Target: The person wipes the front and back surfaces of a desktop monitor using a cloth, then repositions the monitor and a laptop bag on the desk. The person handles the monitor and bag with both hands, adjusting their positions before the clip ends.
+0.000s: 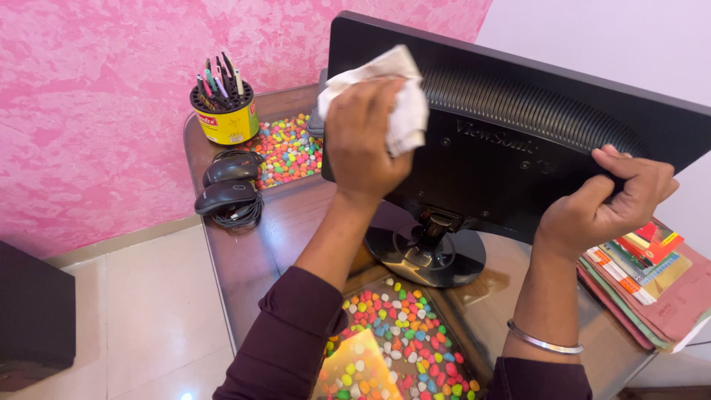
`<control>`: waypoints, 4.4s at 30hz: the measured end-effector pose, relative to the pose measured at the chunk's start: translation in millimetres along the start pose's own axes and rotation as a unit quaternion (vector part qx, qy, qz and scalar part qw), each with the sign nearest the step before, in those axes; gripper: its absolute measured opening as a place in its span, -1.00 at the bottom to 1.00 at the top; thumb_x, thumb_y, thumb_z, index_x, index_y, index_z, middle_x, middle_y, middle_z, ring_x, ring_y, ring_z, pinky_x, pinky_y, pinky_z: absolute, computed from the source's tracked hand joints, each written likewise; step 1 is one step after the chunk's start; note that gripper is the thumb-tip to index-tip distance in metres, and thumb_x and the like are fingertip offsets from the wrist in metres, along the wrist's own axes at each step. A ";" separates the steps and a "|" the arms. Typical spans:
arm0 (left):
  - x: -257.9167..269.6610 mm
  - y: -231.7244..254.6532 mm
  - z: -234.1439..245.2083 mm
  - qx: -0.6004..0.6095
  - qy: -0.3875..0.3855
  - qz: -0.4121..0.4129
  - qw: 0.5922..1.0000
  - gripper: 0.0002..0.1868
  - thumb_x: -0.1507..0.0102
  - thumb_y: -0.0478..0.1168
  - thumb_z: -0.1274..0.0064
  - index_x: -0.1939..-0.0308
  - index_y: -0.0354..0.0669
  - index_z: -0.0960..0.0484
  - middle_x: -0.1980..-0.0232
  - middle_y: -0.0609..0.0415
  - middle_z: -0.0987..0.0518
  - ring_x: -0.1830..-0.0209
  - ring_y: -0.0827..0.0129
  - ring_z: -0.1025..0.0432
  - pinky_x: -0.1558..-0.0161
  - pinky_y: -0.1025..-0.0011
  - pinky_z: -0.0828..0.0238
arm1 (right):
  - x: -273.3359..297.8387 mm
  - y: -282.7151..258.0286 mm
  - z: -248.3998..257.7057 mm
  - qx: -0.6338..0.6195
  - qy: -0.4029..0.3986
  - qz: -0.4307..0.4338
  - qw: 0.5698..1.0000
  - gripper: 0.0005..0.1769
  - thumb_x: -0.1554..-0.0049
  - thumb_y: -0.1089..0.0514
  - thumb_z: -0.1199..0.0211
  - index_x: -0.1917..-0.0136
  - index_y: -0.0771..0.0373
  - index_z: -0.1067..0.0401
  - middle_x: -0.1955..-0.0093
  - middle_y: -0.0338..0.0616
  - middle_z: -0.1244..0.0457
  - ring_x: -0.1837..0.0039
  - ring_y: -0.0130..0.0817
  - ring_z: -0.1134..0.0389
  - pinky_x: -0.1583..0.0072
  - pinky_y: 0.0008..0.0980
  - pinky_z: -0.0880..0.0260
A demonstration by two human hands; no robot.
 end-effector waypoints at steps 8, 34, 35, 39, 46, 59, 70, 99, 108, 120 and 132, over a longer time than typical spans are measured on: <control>29.1 -71.5 25.0 0.034 0.070 0.180 0.981 -0.70 -0.30 -0.31 0.01 -0.10 -0.25 -0.59 -0.02 -0.08 -0.55 -0.04 -0.01 -0.49 -0.09 0.19 -0.45 | 0.5 -10.7 -0.7 0.028 -0.003 0.018 0.999 -0.75 0.00 0.50 0.08 0.19 0.34 -0.39 0.01 -0.09 -0.28 -0.10 -0.27 -0.17 -0.38 -0.27 -0.02; 16.0 -104.7 39.1 0.310 0.212 0.245 0.894 -0.70 -0.50 -0.20 0.15 -0.17 -0.39 -0.47 -0.13 -0.11 -0.54 -0.15 0.23 -0.46 -0.29 0.28 -0.38 | -6.2 1.1 0.5 -0.085 -0.026 -0.029 0.996 -0.79 -0.02 0.36 0.01 0.11 0.38 -0.42 -0.02 -0.09 -0.22 -0.14 -0.31 -0.19 -0.25 -0.37 -0.27; 9.5 -84.6 39.5 0.277 0.178 0.206 0.921 -0.72 -0.50 -0.21 0.15 -0.17 -0.36 -0.47 -0.13 -0.09 -0.54 -0.17 0.22 -0.45 -0.31 0.29 -0.36 | -6.1 0.6 0.3 -0.084 -0.026 -0.027 0.996 -0.79 -0.02 0.36 0.01 0.11 0.38 -0.42 -0.02 -0.09 -0.22 -0.14 -0.31 -0.19 -0.25 -0.38 -0.27; -9.4 -19.3 28.3 0.148 0.031 0.047 0.987 -0.64 -0.37 -0.23 0.09 -0.23 -0.23 -0.51 -0.24 -0.09 -0.51 -0.24 0.05 -0.38 -0.35 0.23 -0.26 | -6.5 1.3 0.4 -0.091 -0.025 -0.039 0.995 -0.79 -0.02 0.36 0.01 0.11 0.38 -0.42 -0.02 -0.09 -0.22 -0.14 -0.31 -0.20 -0.26 -0.37 -0.27; 4.1 -42.8 23.2 0.113 0.067 0.123 0.984 -0.72 -0.42 -0.22 0.10 -0.18 -0.19 -0.54 -0.18 -0.04 -0.53 -0.18 0.07 -0.41 -0.26 0.19 -0.25 | -8.9 -3.5 -1.0 -0.082 -0.026 -0.040 0.995 -0.80 -0.01 0.35 -0.01 0.12 0.37 -0.42 0.00 -0.09 -0.22 -0.17 -0.28 -0.18 -0.26 -0.36 -0.26; -19.6 38.9 -2.2 0.123 -0.117 -0.013 0.985 -0.57 -0.23 -0.23 -0.09 -0.20 -0.09 -0.56 -0.23 0.04 -0.51 -0.33 0.03 -0.36 -0.49 0.08 -0.10 | -0.9 18.7 -0.8 -0.061 -0.048 -0.052 0.996 -0.85 -0.08 0.39 -0.01 0.15 0.38 -0.40 0.03 -0.08 -0.21 -0.16 -0.28 -0.19 -0.25 -0.35 -0.23; -6.7 62.3 -12.0 0.610 -0.154 0.261 0.732 -0.83 -0.53 -0.31 0.03 -0.13 -0.33 -0.58 0.04 0.19 -0.55 0.02 0.64 -0.37 -0.13 0.58 -0.37 | -18.4 -87.1 -51.8 -0.530 -0.296 -0.302 0.735 -0.46 -0.20 0.01 -0.24 -0.35 0.34 -0.30 -0.32 -0.01 -0.28 -0.37 -0.29 -0.32 -0.46 -0.26 -0.29; -37.8 27.5 34.1 0.073 -0.062 0.095 0.991 -0.68 -0.34 -0.24 -0.12 -0.18 -0.14 -0.58 -0.21 -0.02 -0.53 -0.28 0.06 -0.40 -0.34 0.14 -0.32 | -40.9 11.7 68.2 -0.105 0.149 -0.124 0.975 -0.59 -0.45 0.13 -0.15 -0.35 0.53 -0.19 -0.37 0.23 -0.27 -0.40 -0.04 -0.40 -0.48 -0.11 -0.45; -1.9 33.2 -9.0 0.002 -0.085 0.019 0.996 -0.51 -0.29 -0.21 -0.08 -0.33 -0.07 -0.53 -0.32 -0.01 -0.45 -0.44 0.03 -0.23 -0.55 -0.13 0.07 | 14.7 -85.9 -82.1 0.188 -0.194 0.056 0.961 -0.43 -0.29 0.26 -0.09 -0.56 0.17 -0.28 -0.63 0.01 -0.06 -0.66 0.07 0.01 -0.62 0.13 0.32; 1.8 24.9 -10.7 0.017 -0.087 0.008 0.996 -0.47 -0.23 -0.31 -0.04 -0.31 0.00 -0.58 -0.30 0.08 -0.48 -0.44 0.10 -0.25 -0.55 -0.06 0.05 | 24.6 -109.6 -93.1 0.198 -0.244 0.034 0.949 -0.39 -0.20 0.21 -0.13 -0.52 0.03 -0.30 -0.54 -0.19 -0.12 -0.63 -0.07 -0.02 -0.63 0.07 0.23; 2.4 21.8 -10.7 0.041 -0.086 0.023 0.995 -0.50 -0.22 -0.34 -0.05 -0.27 0.03 -0.61 -0.27 0.12 -0.49 -0.43 0.16 -0.26 -0.56 -0.03 0.05 | -8.0 -53.2 -34.9 0.250 -0.088 -0.012 0.964 -0.76 -0.38 0.10 -0.09 -0.26 0.17 -0.44 -0.20 -0.09 -0.26 -0.29 -0.04 -0.22 -0.45 0.00 -0.05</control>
Point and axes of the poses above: each hand's wrist, its own x-axis away from the middle knuckle, its own z-axis out of the back of the hand, y = z × x, the point moved 10 cm from there along -x, towards the middle knuckle
